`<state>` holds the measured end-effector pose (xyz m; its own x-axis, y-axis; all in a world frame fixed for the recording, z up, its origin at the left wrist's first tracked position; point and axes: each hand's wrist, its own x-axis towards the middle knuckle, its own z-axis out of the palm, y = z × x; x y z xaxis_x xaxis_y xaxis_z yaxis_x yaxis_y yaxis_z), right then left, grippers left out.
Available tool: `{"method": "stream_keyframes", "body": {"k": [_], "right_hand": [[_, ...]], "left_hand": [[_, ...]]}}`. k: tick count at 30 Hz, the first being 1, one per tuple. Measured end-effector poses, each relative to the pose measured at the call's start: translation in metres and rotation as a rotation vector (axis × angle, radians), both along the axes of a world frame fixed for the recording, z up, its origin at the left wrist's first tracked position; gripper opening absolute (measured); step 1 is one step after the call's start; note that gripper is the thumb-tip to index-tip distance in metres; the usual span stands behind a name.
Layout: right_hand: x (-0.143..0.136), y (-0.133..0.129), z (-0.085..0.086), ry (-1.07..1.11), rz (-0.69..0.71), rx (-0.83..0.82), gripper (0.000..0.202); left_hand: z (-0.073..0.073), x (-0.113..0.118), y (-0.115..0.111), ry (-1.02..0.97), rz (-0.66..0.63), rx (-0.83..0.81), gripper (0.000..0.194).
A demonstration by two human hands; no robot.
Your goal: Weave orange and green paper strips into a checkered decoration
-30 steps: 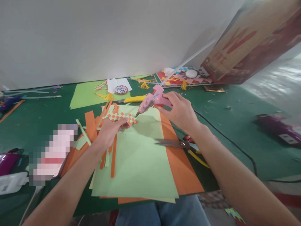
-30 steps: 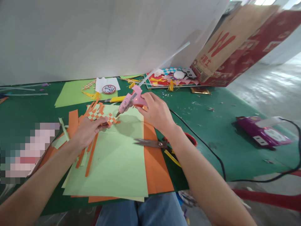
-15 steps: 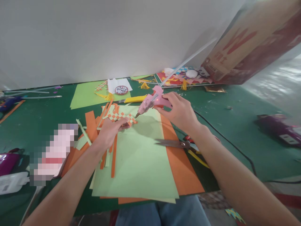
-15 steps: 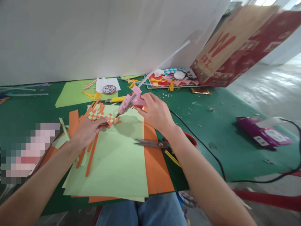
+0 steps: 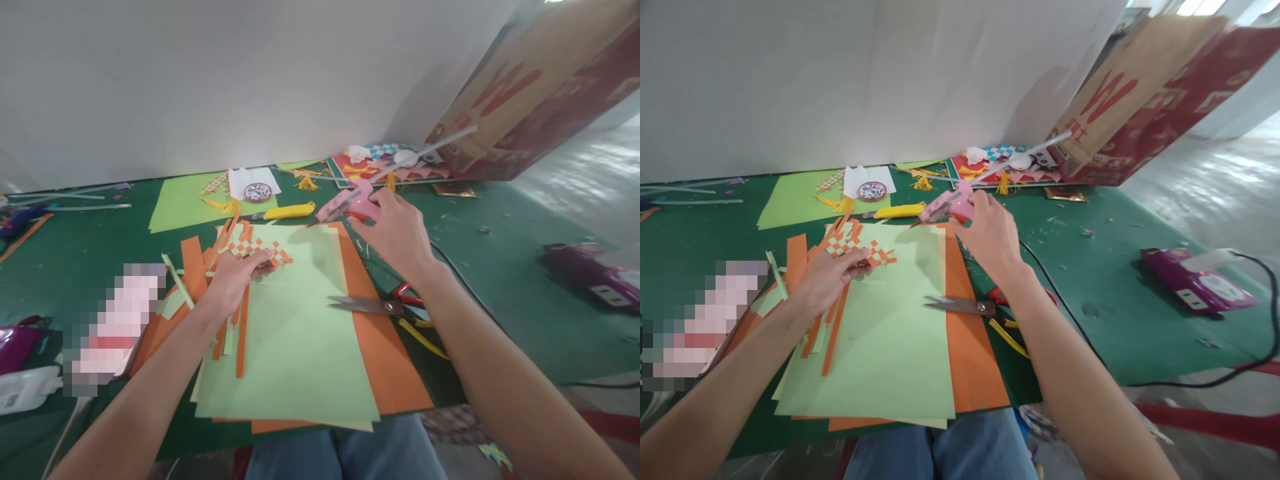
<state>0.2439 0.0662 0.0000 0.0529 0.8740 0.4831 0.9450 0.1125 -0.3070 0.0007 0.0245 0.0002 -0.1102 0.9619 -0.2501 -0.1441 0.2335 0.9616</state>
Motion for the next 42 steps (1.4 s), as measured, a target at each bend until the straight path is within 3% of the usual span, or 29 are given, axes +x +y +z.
{"method": "stream_keyframes", "body": {"k": [3,8,10,13,15,17,21,26,29,30,32,37,40,42], "right_hand": [[0.009,0.002,-0.001,-0.053,-0.145,-0.195,0.028],[0.013,0.003,-0.003,-0.159,-0.18,-0.448,0.033],[0.011,0.001,-0.002,-0.189,-0.186,-0.449,0.034],[0.004,-0.002,0.0,-0.179,-0.157,-0.238,0.033],[-0.002,-0.003,0.001,-0.108,-0.043,-0.077,0.026],[-0.008,-0.003,0.001,-0.027,0.156,0.029,0.019],[-0.023,-0.007,0.0,0.063,0.527,0.114,0.022],[-0.037,-0.013,-0.006,0.114,0.747,0.074,0.034],[-0.042,-0.015,-0.009,0.14,0.833,0.069,0.016],[-0.043,-0.015,-0.008,0.171,0.828,0.083,0.008],[-0.04,-0.015,-0.005,0.292,0.723,0.143,0.013],[-0.021,-0.01,0.01,0.707,0.225,0.352,0.012],[-0.015,-0.007,0.013,0.787,0.147,0.412,0.017],[-0.019,-0.009,0.011,0.715,0.199,0.324,0.026]], "left_hand": [[-0.002,-0.001,0.001,-0.012,-0.011,0.021,0.017],[-0.002,-0.002,0.003,0.037,0.051,0.108,0.02],[-0.001,-0.003,0.003,0.193,0.142,0.196,0.02],[0.0,-0.006,0.0,0.539,0.264,0.43,0.015],[0.0,-0.007,-0.002,0.68,0.264,0.548,0.013],[-0.001,-0.006,-0.003,0.702,0.191,0.585,0.013],[-0.001,-0.004,-0.005,0.68,0.02,0.612,0.013],[0.001,-0.002,-0.007,0.685,-0.022,0.626,0.012],[-0.001,-0.002,-0.007,0.685,-0.069,0.63,0.011],[-0.001,-0.002,-0.007,0.686,-0.081,0.621,0.011],[-0.003,-0.002,-0.005,0.693,-0.076,0.58,0.014],[0.0,-0.003,-0.003,0.719,0.066,0.415,0.015],[0.003,-0.004,-0.003,0.652,0.164,0.334,0.014],[0.004,-0.005,-0.001,0.587,0.239,0.308,0.015]]}}
